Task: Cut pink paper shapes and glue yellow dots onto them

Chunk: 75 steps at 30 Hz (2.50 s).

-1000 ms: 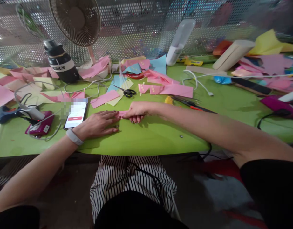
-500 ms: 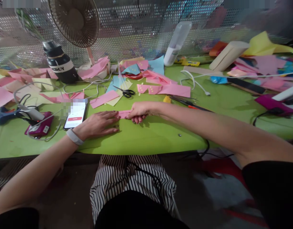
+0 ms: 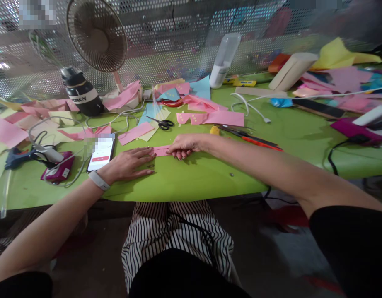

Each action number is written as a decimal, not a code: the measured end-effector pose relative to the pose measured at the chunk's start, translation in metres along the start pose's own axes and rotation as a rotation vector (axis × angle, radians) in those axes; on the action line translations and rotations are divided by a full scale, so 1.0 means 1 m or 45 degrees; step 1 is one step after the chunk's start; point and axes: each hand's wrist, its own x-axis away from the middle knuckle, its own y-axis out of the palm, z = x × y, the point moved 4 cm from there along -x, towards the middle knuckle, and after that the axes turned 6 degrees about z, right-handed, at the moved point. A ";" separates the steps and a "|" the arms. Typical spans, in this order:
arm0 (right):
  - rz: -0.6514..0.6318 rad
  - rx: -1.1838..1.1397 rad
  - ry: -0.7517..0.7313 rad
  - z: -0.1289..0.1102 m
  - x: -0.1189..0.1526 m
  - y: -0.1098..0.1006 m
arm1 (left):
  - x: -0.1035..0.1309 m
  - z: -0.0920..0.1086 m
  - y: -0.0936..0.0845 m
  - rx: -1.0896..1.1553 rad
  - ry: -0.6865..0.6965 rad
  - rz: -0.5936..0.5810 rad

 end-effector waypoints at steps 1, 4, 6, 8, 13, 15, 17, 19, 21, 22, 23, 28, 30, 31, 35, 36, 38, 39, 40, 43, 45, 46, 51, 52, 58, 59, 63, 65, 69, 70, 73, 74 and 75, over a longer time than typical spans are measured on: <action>0.009 -0.002 -0.010 0.000 0.000 0.001 | 0.000 0.000 -0.001 -0.005 -0.001 -0.012; 0.035 0.056 -0.040 -0.003 -0.001 0.003 | 0.000 0.001 -0.004 -0.003 0.000 -0.043; 0.044 0.101 -0.048 -0.005 0.000 0.005 | -0.003 0.002 -0.011 0.031 -0.018 -0.008; 0.041 0.130 -0.040 -0.007 0.002 0.006 | -0.010 0.001 -0.021 0.049 -0.131 0.117; 0.043 0.149 -0.004 -0.009 0.004 0.006 | -0.034 -0.014 -0.028 0.315 -0.769 0.065; 0.049 0.155 -0.027 -0.009 0.004 0.006 | -0.042 -0.015 -0.014 0.688 -0.924 -0.261; 0.046 0.168 -0.052 -0.009 0.003 0.006 | -0.049 -0.015 -0.005 0.893 -0.972 -0.392; 0.044 0.180 -0.057 -0.009 0.001 0.006 | -0.054 -0.018 0.000 0.958 -0.989 -0.431; 0.038 0.177 -0.051 -0.009 0.000 0.006 | -0.055 -0.021 0.004 0.984 -1.001 -0.451; 0.037 0.173 -0.049 -0.009 -0.001 0.006 | -0.055 -0.022 0.005 0.997 -1.008 -0.460; 0.037 0.169 -0.049 -0.009 -0.001 0.006 | -0.055 -0.023 0.006 1.009 -1.014 -0.471; 0.034 0.141 -0.066 -0.009 -0.001 0.007 | -0.056 -0.025 0.007 1.034 -1.109 -0.516; 0.028 0.129 -0.061 -0.008 0.000 0.007 | -0.056 -0.025 0.007 1.035 -1.131 -0.538; 0.027 0.126 -0.057 -0.008 0.000 0.008 | -0.057 -0.025 0.007 1.025 -1.120 -0.552; 0.036 0.115 -0.063 -0.008 0.002 0.008 | -0.052 -0.027 0.006 0.964 -1.037 -0.580; 0.034 0.116 -0.066 -0.008 0.002 0.008 | -0.050 -0.029 0.005 0.954 -1.041 -0.568; 0.027 0.115 -0.073 -0.008 0.002 0.008 | -0.044 -0.033 0.004 0.932 -1.059 -0.543; 0.027 0.115 -0.077 -0.008 0.001 0.008 | -0.041 -0.035 0.004 0.918 -1.053 -0.531; 0.028 0.113 -0.081 -0.008 0.001 0.008 | -0.038 -0.036 0.003 0.902 -1.031 -0.519; 0.040 0.108 -0.094 -0.007 0.001 0.008 | -0.031 -0.040 0.001 0.854 -0.941 -0.508; 0.050 0.112 -0.103 -0.007 0.001 0.009 | -0.024 -0.042 0.000 0.852 -0.963 -0.519; 0.059 0.112 -0.112 -0.006 0.001 0.010 | -0.020 -0.043 -0.002 0.865 -1.007 -0.516; 0.089 0.045 -0.248 -0.007 0.007 0.010 | -0.001 -0.040 -0.015 0.966 -1.319 -0.344; 0.132 0.029 -0.306 -0.008 0.010 0.007 | 0.000 -0.038 -0.019 0.977 -1.339 -0.290; 0.790 0.630 -0.761 -0.019 0.028 -0.019 | -0.010 -0.031 -0.031 1.003 -1.274 0.037; 0.802 0.777 -0.783 -0.018 0.027 -0.018 | -0.013 -0.032 -0.031 1.023 -1.263 0.096; 0.776 1.021 -0.883 -0.012 0.015 -0.008 | -0.025 -0.041 -0.030 1.140 -1.225 0.360; 0.816 1.059 -0.950 -0.011 0.011 -0.004 | -0.031 -0.045 -0.030 1.212 -1.194 0.492; 0.992 0.974 -0.960 -0.008 0.010 -0.008 | -0.041 -0.047 -0.033 1.300 -1.095 0.809; 1.074 0.922 -0.971 -0.008 0.013 -0.012 | -0.042 -0.046 -0.034 1.298 -1.074 0.896; 1.368 0.794 -1.014 -0.008 0.025 -0.023 | -0.038 -0.040 -0.040 1.230 -1.013 1.170; 1.449 0.776 -1.016 -0.008 0.029 -0.026 | -0.035 -0.038 -0.042 1.192 -0.979 1.269; 1.511 0.767 -1.013 -0.008 0.032 -0.027 | -0.033 -0.035 -0.043 1.167 -0.950 1.323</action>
